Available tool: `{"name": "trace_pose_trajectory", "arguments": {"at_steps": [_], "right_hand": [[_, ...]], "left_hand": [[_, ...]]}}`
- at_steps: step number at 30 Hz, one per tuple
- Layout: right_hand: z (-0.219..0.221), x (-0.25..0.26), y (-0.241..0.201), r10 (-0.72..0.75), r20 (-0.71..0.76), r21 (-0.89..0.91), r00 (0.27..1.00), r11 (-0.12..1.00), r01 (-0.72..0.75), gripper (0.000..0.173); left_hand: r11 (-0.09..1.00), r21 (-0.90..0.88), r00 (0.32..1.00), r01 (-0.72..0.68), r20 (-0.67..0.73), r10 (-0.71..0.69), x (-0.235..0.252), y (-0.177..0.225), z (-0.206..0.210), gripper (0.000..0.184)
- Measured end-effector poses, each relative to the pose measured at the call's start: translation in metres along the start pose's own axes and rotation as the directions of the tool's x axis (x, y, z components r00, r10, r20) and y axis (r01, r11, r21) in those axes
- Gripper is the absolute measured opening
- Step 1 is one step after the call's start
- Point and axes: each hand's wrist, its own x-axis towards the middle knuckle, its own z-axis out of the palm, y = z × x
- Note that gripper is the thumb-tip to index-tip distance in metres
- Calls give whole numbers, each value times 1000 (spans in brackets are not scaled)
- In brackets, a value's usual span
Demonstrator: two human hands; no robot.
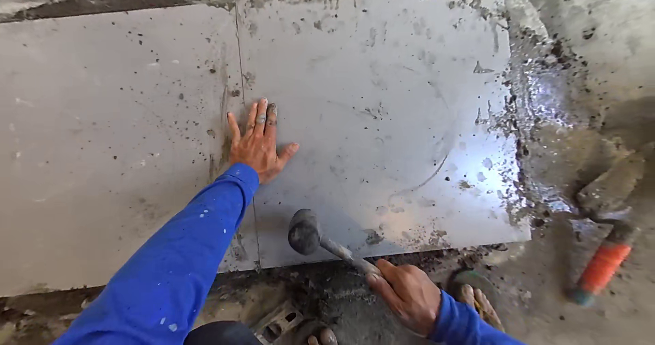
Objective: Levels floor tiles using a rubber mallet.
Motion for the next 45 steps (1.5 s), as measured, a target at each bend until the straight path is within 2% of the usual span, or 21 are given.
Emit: {"name": "trace_pose_trajectory", "arguments": {"at_steps": [2,4,7,10,13,15,18,21,24,26,28,29,32,33,36,40,43,45], "right_hand": [[4,-3,6,-45,-48,1,998,999,45,75],[1,-8,8,23,18,-5,1000,1000,-23,74],[6,-19,17,-72,-107,-20,992,997,70,74],[8,-30,26,-12,-73,-45,997,999,8,76],[11,-33,33,-32,-135,-16,990,999,31,77],[8,-30,28,38,-117,19,992,999,-36,78],[7,-16,15,-32,-231,67,972,997,49,73],[2,5,-4,39,-165,92,986,995,-24,69],[10,12,-15,-68,-236,82,969,993,90,71],[12,13,-16,-50,-152,72,987,995,62,74],[1,11,-15,83,25,47,996,995,-84,74],[-2,5,-10,85,13,50,996,995,-86,72],[-7,-23,18,-9,-144,86,990,996,22,71],[-10,-31,33,1,-159,83,987,996,12,73],[-43,-58,69,154,-108,133,982,981,-139,72],[-91,-123,105,150,-228,219,962,971,-100,62],[-129,-177,123,213,-267,158,940,972,-175,67],[-145,-203,127,255,-270,110,928,966,-233,68]], "left_hand": [[1000,3,1000,-2,3,2,4,-1,-2,110],[1000,4,1000,-1,12,1,1,0,-1,110],[1000,8,1000,-6,-1,6,4,-2,-1,109],[1000,6,1000,-2,6,2,2,-1,1,110],[1000,11,1000,-6,-1,6,4,-3,-1,109],[1000,8,1000,-9,2,9,1,-1,1,109],[1000,4,1000,-9,-17,9,5,-2,0,108],[1000,3,1000,-15,-5,15,3,-5,0,107],[999,24,999,-42,-12,42,4,-7,-1,107],[999,25,999,-42,-14,42,3,-8,-1,106],[999,28,999,-40,-11,40,4,-7,-1,106],[999,30,999,-38,-7,38,3,-6,-1,106],[999,20,999,-33,-10,33,3,-7,-1,105],[999,8,999,-37,-16,37,2,-7,-2,104],[998,-19,998,-55,-37,54,3,-6,-2,103],[998,-19,998,-53,-43,52,4,-7,-2,108],[999,-21,996,-43,-82,41,3,-10,3,108],[997,-72,991,-34,-128,25,8,3,5,110]]}}
